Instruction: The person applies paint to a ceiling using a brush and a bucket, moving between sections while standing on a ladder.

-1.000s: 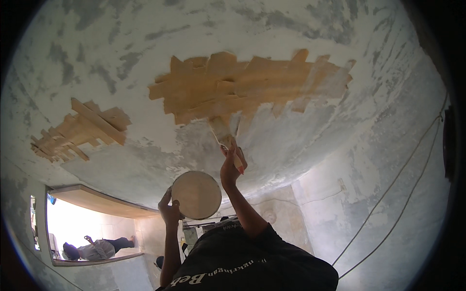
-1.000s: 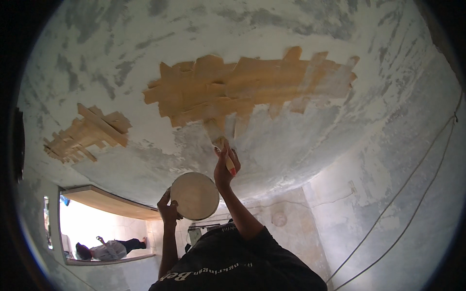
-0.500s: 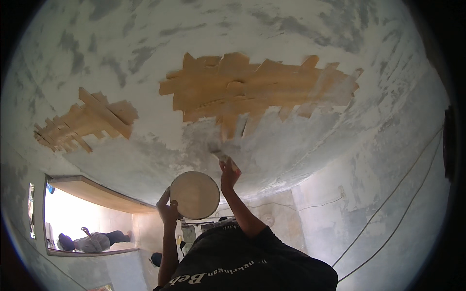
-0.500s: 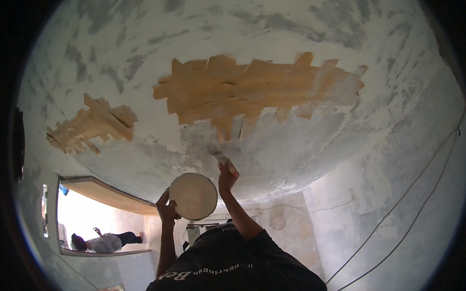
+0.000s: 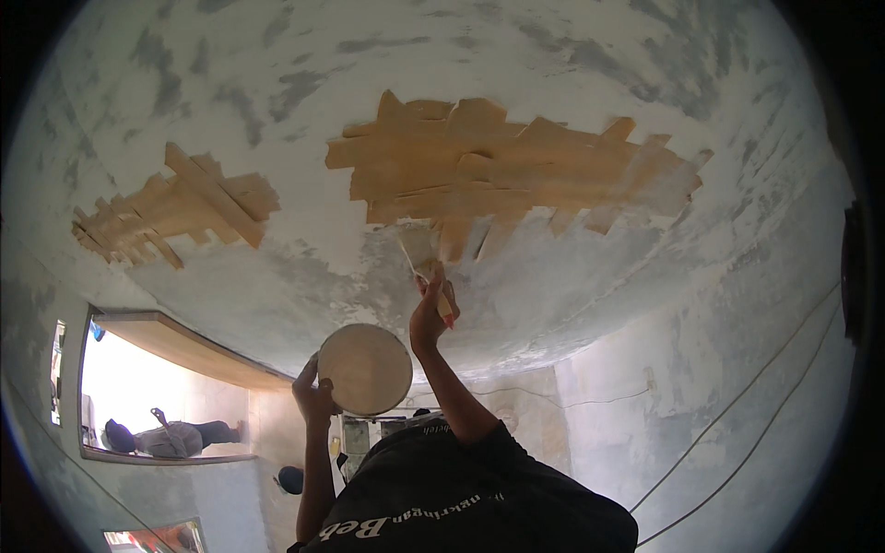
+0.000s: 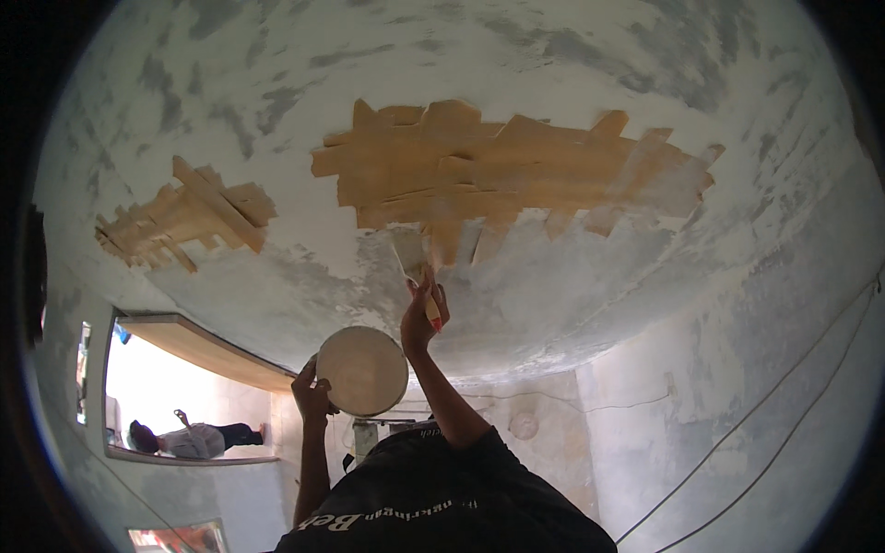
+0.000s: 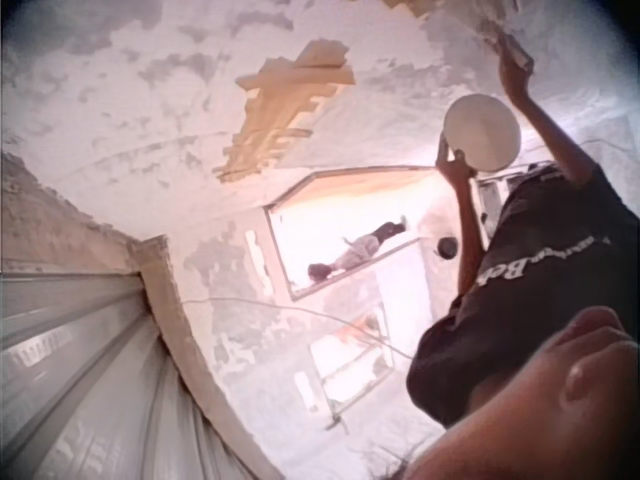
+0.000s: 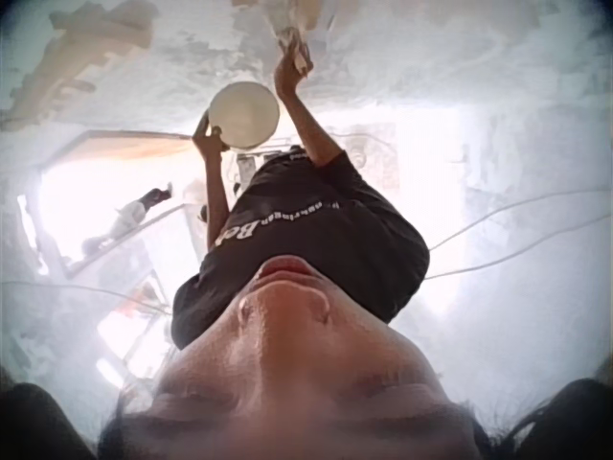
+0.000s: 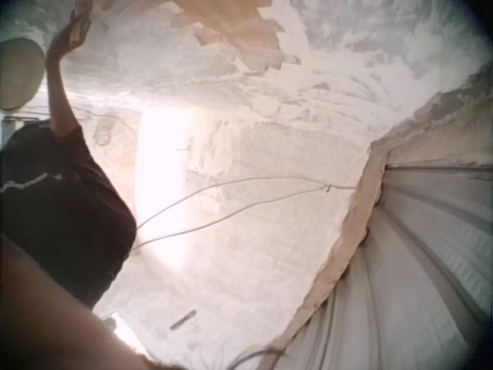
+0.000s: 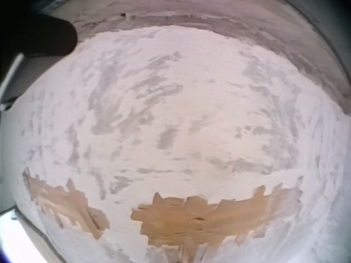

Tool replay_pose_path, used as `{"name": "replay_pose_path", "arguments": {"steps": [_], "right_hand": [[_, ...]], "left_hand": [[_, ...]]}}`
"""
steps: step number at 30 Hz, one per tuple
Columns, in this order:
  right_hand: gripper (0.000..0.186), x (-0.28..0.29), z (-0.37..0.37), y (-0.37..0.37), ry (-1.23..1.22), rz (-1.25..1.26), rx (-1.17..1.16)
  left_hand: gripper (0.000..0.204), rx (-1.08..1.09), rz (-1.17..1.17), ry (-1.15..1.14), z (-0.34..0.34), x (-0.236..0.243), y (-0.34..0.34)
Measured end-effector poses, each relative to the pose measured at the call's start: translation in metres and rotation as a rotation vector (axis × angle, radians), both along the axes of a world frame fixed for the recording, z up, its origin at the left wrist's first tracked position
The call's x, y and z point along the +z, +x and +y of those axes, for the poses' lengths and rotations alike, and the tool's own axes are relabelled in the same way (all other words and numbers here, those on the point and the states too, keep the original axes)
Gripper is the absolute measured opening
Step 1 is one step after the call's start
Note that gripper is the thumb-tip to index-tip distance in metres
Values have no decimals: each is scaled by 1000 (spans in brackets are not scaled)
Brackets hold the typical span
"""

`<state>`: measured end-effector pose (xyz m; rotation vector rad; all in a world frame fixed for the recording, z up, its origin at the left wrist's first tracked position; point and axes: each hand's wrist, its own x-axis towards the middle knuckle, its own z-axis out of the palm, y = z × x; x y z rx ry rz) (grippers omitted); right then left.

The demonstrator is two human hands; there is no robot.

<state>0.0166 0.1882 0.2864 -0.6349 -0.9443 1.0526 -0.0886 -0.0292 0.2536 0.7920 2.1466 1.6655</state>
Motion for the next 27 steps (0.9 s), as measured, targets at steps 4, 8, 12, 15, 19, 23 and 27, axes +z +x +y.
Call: {"name": "replay_pose_path", "arguments": {"steps": [4,8,12,15,19,23,27], "right_hand": [[28,-47,-9,4,-53,-165,-13],[28,-48,-22,13,-98,-206,69],[29,7,-23,24,171,-243,-24],[30,54,-10,20,240,-193,-151],[31,50,12,3,166,-100,-147],[30,3,13,-2,110,-148,-130],[28,0,-2,5,9,-183,-92]], "left_hand": [[63,16,3,-7,0,-9,-5],[61,9,-67,-33,-1,-5,-4],[60,17,-75,-42,-1,-5,-3],[60,5,-53,-42,-1,-2,-1],[60,25,-130,-8,-3,-4,1],[61,-1,-44,8,-7,-13,-4],[62,44,-98,-40,-8,0,0]]}}
